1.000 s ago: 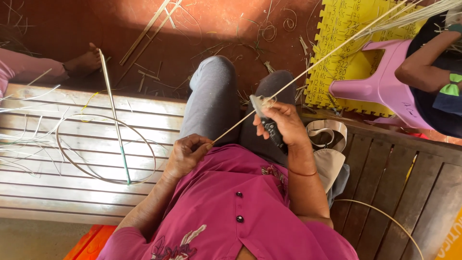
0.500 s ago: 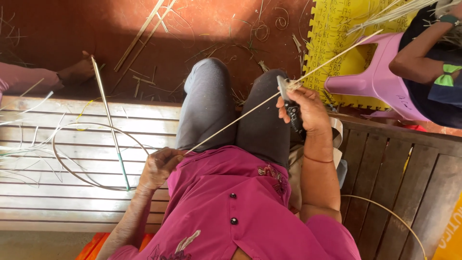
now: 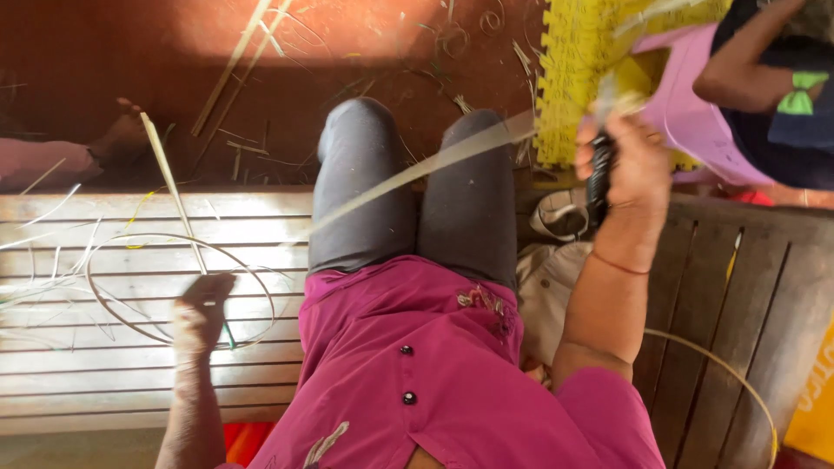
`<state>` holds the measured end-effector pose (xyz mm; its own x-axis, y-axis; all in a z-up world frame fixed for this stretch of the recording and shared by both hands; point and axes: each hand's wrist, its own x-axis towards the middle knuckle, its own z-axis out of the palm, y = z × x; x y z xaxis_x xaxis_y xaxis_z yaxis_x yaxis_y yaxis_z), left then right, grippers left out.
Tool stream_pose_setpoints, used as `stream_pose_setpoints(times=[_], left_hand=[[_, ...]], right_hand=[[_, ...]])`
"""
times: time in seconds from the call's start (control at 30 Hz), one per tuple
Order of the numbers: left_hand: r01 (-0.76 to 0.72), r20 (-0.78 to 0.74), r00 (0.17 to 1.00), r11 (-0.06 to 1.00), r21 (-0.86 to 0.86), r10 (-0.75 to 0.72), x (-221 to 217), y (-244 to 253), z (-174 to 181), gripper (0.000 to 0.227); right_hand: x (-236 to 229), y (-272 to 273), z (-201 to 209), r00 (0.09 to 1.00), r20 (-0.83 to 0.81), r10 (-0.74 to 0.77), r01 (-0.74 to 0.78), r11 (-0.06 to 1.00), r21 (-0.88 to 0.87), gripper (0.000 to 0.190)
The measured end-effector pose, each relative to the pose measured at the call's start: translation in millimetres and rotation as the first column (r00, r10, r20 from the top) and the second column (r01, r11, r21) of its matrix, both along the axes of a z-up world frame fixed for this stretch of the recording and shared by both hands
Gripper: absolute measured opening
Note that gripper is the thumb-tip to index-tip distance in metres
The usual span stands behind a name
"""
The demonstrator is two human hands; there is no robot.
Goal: Assembling a circular fan frame by weaving and tying thin wooden strips together.
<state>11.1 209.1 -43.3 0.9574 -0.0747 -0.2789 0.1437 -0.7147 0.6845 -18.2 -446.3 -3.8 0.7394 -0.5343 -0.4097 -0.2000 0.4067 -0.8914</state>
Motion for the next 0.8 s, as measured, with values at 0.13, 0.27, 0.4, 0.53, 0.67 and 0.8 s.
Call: stream_pose_setpoints(times=[0.13, 0.27, 0.4, 0.53, 0.67, 0.8], left_hand=[[-0.048, 0.154, 0.987, 0.999, -0.017, 0.05, 23.7, 27.7, 24.8, 0.01], [-0.112, 0.135, 0.971, 0.874, -0.472, 0.198, 60.1, -4.9, 8.5, 0.012], [-0.097, -0.003, 0.991, 0.715, -0.693, 0.131, 95.4, -70.9, -0.7, 0.013], [-0.096, -0.095, 0.995, 0.68, -0.727, 0.038, 120.1, -121.2, -1.4, 0.011], [-0.023, -0.091, 0.994, 0.703, -0.711, -0.059, 136.7, -159.1, -0.6, 0.013], [0.053, -0.065, 0.991, 0.782, -0.621, -0.119, 137.4, -179.1, 5.9, 0.014]], right_hand=[[-47.1, 5.4, 77.9, 0.982, 0.026, -0.189, 0.191, 0.978, -0.089, 0.026], [-119.1, 40.4, 74.0, 0.98, -0.166, -0.112, 0.064, 0.96, -0.274, 0.015], [-195.1, 100.5, 21.3, 0.908, -0.4, -0.129, 0.106, 0.991, -0.079, 0.013], [-243.8, 168.9, -23.9, 0.711, -0.701, -0.051, 0.054, 0.998, -0.018, 0.02], [-301.0, 212.2, -92.7, 0.625, -0.769, -0.131, -0.313, 0.861, -0.402, 0.034], [-320.3, 236.1, -114.8, 0.62, -0.781, -0.072, -0.369, 0.852, -0.372, 0.028]])
